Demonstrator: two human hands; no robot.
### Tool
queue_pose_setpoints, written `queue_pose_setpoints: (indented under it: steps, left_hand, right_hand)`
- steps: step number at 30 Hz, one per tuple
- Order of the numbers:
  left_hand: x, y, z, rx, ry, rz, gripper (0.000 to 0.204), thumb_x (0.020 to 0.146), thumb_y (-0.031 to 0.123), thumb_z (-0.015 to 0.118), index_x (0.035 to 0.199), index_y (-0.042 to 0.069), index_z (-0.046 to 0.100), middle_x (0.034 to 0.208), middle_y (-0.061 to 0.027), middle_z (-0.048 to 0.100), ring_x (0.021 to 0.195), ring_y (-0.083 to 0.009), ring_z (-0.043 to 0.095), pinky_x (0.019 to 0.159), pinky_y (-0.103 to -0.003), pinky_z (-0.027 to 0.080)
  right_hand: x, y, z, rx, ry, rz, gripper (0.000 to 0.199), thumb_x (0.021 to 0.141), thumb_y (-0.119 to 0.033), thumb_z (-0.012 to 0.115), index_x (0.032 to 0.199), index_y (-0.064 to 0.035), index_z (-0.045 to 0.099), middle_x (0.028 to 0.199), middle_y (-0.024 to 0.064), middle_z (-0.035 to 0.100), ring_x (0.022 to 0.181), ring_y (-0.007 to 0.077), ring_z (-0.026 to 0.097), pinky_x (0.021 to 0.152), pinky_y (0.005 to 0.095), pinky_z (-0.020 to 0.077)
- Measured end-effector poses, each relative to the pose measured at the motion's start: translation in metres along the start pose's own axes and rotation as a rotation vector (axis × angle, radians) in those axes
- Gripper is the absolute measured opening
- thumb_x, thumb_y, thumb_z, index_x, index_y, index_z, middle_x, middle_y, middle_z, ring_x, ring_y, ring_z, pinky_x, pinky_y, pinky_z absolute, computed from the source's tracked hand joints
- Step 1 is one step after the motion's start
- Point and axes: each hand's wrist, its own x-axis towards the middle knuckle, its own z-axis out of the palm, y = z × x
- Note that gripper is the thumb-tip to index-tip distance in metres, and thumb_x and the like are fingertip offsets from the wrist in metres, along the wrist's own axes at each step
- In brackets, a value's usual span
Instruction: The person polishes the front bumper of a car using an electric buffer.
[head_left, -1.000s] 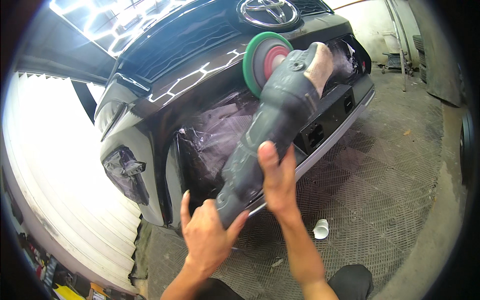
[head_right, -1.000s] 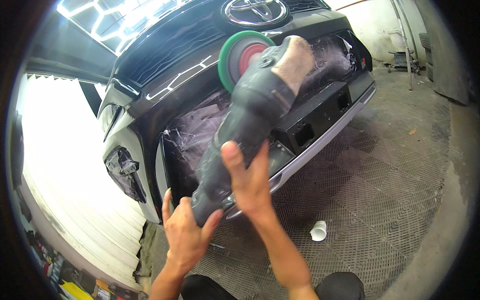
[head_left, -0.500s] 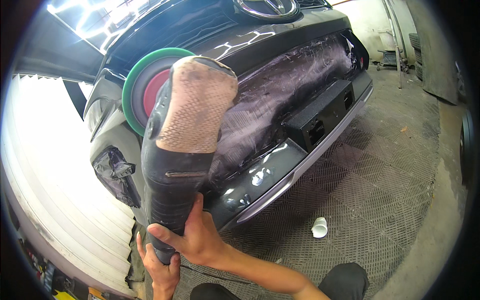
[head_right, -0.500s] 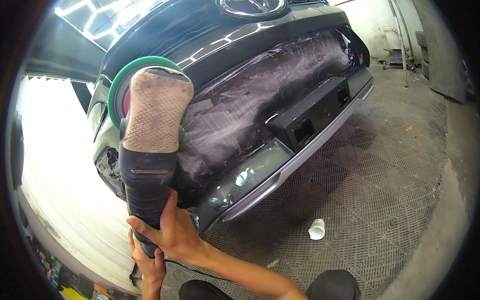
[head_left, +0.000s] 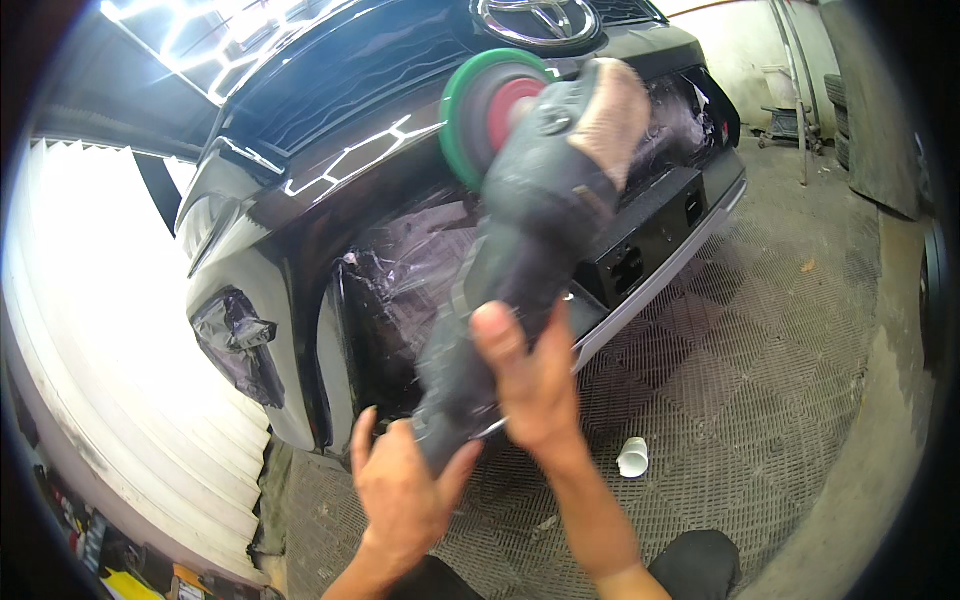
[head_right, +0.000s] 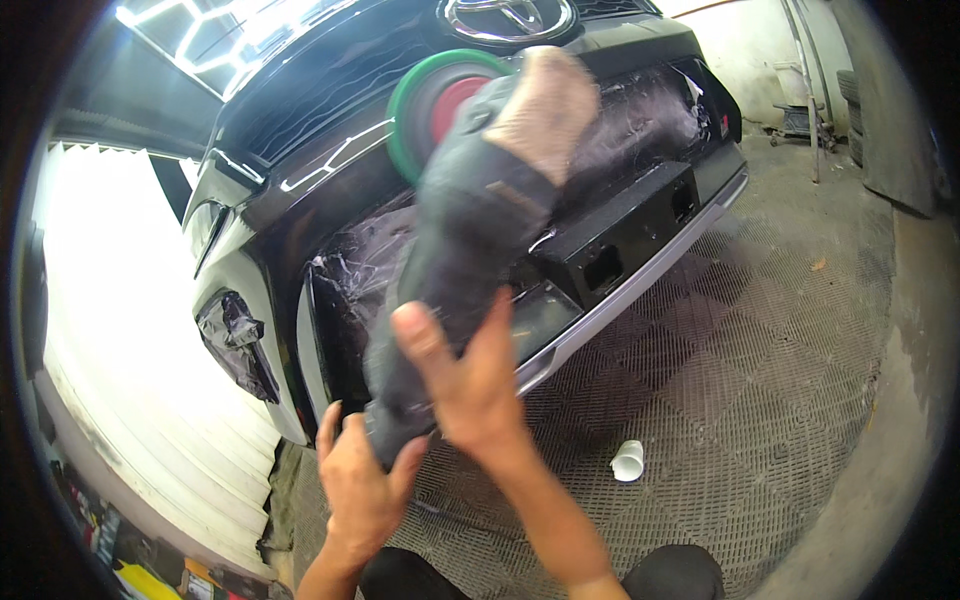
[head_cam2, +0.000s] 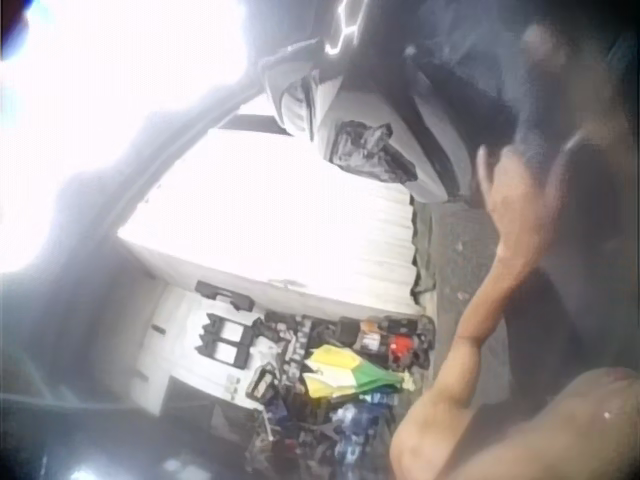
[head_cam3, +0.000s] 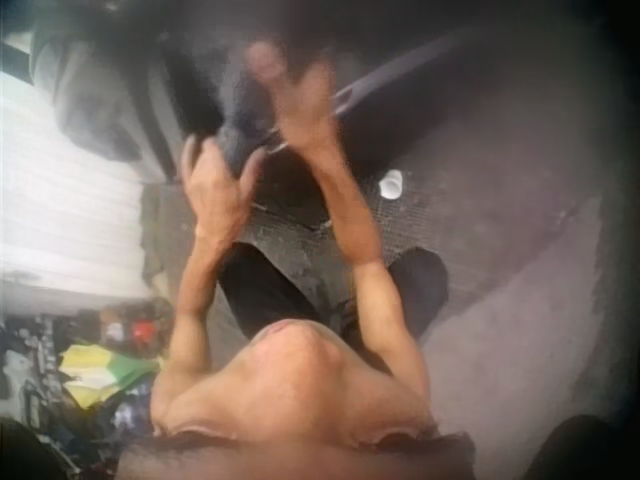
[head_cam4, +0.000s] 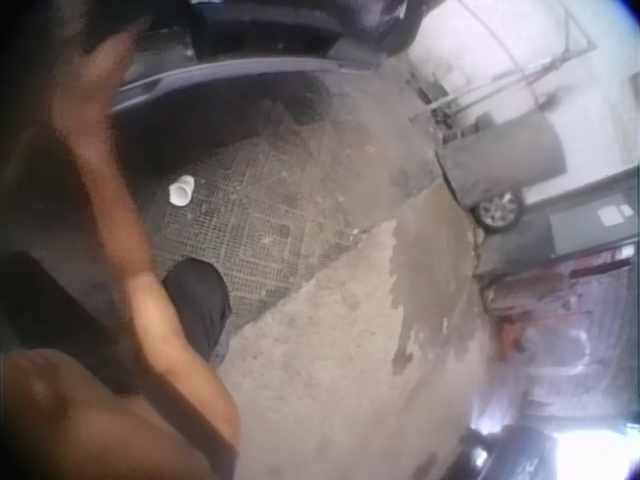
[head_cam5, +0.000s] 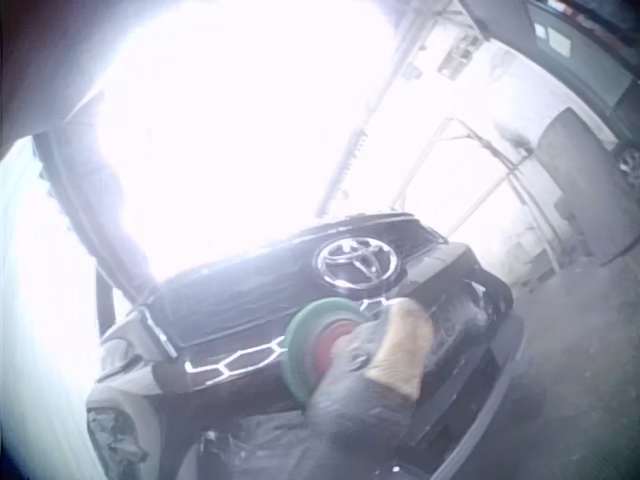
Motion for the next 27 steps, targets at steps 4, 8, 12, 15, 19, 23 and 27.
queue_pose_setpoints:
  steps: [4, 8, 12, 15, 19, 23, 27]
  left_hand:
    - [0.029, 0.047, 0.025, -0.190, -0.091, 0.105, 0.056, 0.099, 0.050, 0.071, 0.102, -0.005, 0.059, 0.082, -0.0233, 0.069, 0.081, -0.0441, 0.069, 0.103, -0.055, 0.050]
    - [0.037, 0.069, 0.062, -0.555, -0.143, 0.307, 0.064, 0.103, 0.060, 0.060, 0.102, -0.004, 0.063, 0.090, -0.0233, 0.069, 0.089, -0.0433, 0.070, 0.100, -0.054, 0.053]
    - [0.047, 0.098, 0.082, -0.969, -0.136, 0.264, 0.071, 0.102, 0.061, 0.062, 0.116, -0.009, 0.063, 0.104, -0.0255, 0.068, 0.098, -0.0444, 0.068, 0.093, -0.052, 0.053]
    - [0.062, 0.134, 0.094, -1.324, -0.260, 0.104, 0.099, 0.096, 0.075, 0.060, 0.143, -0.011, 0.046, 0.135, -0.0353, 0.059, 0.128, -0.0468, 0.062, 0.109, -0.053, 0.049]
    - [0.073, 0.178, 0.093, -2.045, -0.400, 0.163, 0.112, 0.091, 0.082, 0.063, 0.156, -0.005, 0.036, 0.150, -0.0360, 0.052, 0.143, -0.0464, 0.052, 0.118, -0.052, 0.042]
    - [0.078, 0.188, 0.072, -2.420, -0.174, 0.178, 0.101, 0.088, 0.067, 0.076, 0.152, -0.003, 0.042, 0.144, -0.0321, 0.058, 0.137, -0.0415, 0.058, 0.114, -0.050, 0.045]
    - [0.060, 0.150, 0.074, -2.450, -0.249, 0.131, 0.081, 0.082, 0.054, 0.086, 0.135, -0.002, 0.060, 0.123, -0.0250, 0.070, 0.115, -0.0333, 0.069, 0.100, -0.044, 0.053]
  right_hand:
    - [0.024, -0.031, -0.053, -0.036, 0.097, 0.072, 0.067, 0.089, -0.037, 0.082, 0.136, 0.0024, 0.055, 0.117, 0.0110, 0.065, 0.101, 0.0208, 0.066, 0.094, 0.0374, 0.0540]
    - [0.014, -0.045, -0.118, -0.159, 0.240, -0.003, 0.066, 0.084, -0.032, 0.079, 0.135, 0.0021, 0.056, 0.112, 0.0145, 0.068, 0.097, 0.0245, 0.071, 0.087, 0.0386, 0.0594]
    - [-0.008, -0.083, -0.148, -0.525, 0.330, -0.204, 0.064, 0.082, -0.033, 0.075, 0.131, 0.0040, 0.056, 0.108, 0.0182, 0.071, 0.089, 0.0266, 0.075, 0.077, 0.0371, 0.0630]
    - [-0.026, -0.140, -0.146, -0.716, 0.226, -0.176, 0.063, 0.084, -0.037, 0.076, 0.127, 0.0041, 0.058, 0.101, 0.0178, 0.071, 0.079, 0.0241, 0.072, 0.070, 0.0357, 0.0618]
    - [-0.041, -0.174, -0.106, -0.835, 0.194, -0.110, 0.088, 0.076, -0.056, 0.085, 0.127, 0.0081, 0.056, 0.089, 0.0165, 0.069, 0.074, 0.0236, 0.070, 0.064, 0.0348, 0.0580]
    - [-0.070, -0.190, -0.093, -1.153, 0.165, 0.017, 0.109, 0.064, -0.058, 0.095, 0.141, 0.0056, 0.052, 0.119, 0.0144, 0.067, 0.104, 0.0265, 0.067, 0.090, 0.0392, 0.0543]
    - [-0.093, -0.170, -0.047, -1.236, 0.271, 0.221, 0.122, 0.058, -0.049, 0.099, 0.155, 0.0008, 0.044, 0.140, 0.0130, 0.062, 0.129, 0.0293, 0.060, 0.111, 0.0446, 0.0467]
